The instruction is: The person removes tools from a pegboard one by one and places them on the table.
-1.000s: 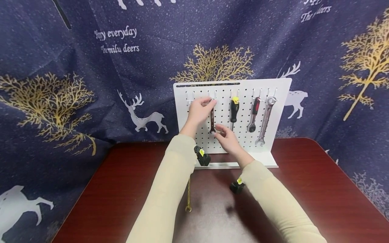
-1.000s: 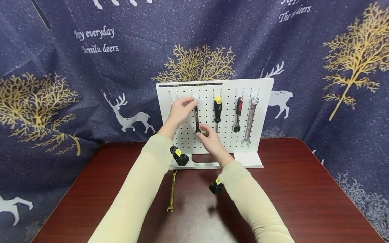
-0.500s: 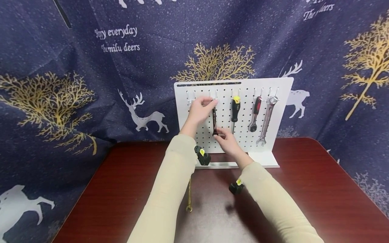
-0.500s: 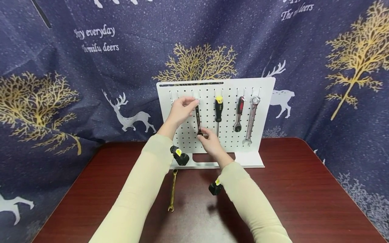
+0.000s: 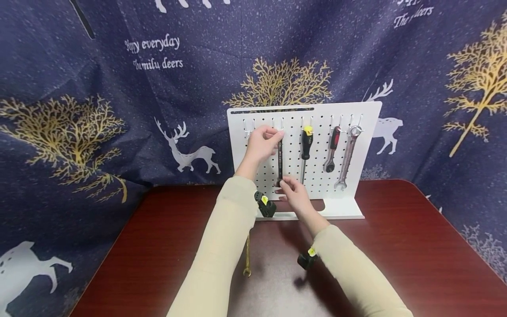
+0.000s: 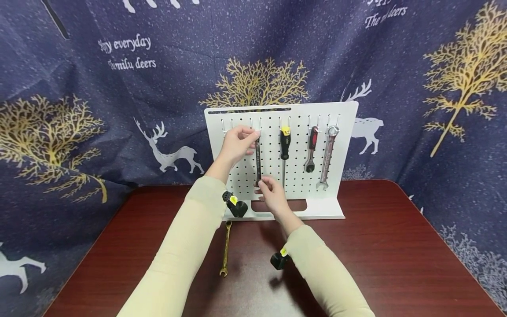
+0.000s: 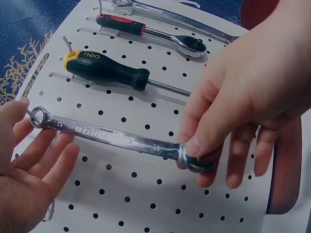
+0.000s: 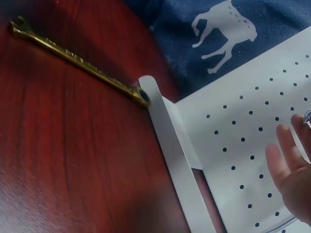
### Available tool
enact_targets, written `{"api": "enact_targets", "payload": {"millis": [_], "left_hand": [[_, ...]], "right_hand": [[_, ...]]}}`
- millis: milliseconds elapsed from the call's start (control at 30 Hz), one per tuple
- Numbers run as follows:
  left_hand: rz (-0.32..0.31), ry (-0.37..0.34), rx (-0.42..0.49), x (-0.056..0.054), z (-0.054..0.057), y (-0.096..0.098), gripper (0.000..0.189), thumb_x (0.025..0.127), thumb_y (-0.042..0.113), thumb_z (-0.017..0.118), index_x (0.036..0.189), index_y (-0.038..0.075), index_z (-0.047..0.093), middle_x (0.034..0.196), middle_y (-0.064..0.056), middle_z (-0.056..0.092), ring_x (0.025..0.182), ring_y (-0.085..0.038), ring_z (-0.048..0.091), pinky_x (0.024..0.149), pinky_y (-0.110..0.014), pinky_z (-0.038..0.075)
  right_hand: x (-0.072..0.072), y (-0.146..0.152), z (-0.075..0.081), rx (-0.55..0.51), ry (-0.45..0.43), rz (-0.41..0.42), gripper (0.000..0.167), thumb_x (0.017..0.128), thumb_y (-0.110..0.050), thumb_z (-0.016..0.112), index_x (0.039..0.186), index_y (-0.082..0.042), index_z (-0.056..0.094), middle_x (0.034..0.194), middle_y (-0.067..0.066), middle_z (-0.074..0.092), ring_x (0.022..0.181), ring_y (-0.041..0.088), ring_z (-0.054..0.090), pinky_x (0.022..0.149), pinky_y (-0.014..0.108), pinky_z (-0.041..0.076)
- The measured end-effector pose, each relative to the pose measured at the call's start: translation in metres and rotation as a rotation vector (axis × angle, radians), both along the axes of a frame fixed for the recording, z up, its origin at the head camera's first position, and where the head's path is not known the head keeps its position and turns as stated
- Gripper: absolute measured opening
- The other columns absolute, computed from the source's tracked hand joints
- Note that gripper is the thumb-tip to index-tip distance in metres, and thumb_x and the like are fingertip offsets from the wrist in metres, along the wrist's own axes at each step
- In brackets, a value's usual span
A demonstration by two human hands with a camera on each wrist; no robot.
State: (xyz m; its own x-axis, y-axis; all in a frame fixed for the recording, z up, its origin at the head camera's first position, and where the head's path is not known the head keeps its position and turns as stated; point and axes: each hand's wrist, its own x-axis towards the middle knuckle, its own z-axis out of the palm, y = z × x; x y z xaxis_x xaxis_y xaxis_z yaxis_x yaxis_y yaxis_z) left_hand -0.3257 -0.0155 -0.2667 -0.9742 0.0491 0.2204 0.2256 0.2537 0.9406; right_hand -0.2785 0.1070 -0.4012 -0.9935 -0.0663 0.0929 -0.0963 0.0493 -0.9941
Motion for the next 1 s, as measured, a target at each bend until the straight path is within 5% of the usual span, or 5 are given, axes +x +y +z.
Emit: {"api": "enact_targets", "payload": {"millis": [600,800,1000], "left_hand": [[0.013,-0.011,0.058,0.006,0.004,0.004,0.019,0.089,0.023,0.067,0.099,0.008,0.064,0.094,-0.007,0.066,0.07,-0.014,0.063,0.062,-0.027,0.059],[0.028,0.0,0.067,0.007,0.006,0.006,0.017,0.088,0.021,0.067,0.097,0.007,0.064,0.085,-0.004,0.064,0.065,-0.012,0.061,0.058,-0.026,0.058],[0.028,0.025,0.093,0.008,0.005,0.007,0.014,0.089,0.017,0.066,0.096,0.005,0.063,0.079,-0.003,0.062,0.062,-0.01,0.06,0.057,-0.025,0.058]], "right_hand": [[0.02,0.0,-0.003,-0.129,0.093,0.014,0.032,0.099,-0.013,0.048,0.123,0.008,0.05,0.112,0.026,0.065,0.075,0.007,0.068,0.091,0.048,0.052],[0.023,0.003,0.002,-0.07,0.094,0.029,0.036,0.099,-0.015,0.048,0.126,0.008,0.048,0.116,0.027,0.062,0.077,0.004,0.067,0.089,0.044,0.054],[0.025,0.007,0.007,-0.071,0.137,0.056,0.032,0.099,-0.012,0.048,0.122,0.009,0.051,0.114,0.031,0.062,0.083,0.015,0.069,0.086,0.041,0.056]]}}
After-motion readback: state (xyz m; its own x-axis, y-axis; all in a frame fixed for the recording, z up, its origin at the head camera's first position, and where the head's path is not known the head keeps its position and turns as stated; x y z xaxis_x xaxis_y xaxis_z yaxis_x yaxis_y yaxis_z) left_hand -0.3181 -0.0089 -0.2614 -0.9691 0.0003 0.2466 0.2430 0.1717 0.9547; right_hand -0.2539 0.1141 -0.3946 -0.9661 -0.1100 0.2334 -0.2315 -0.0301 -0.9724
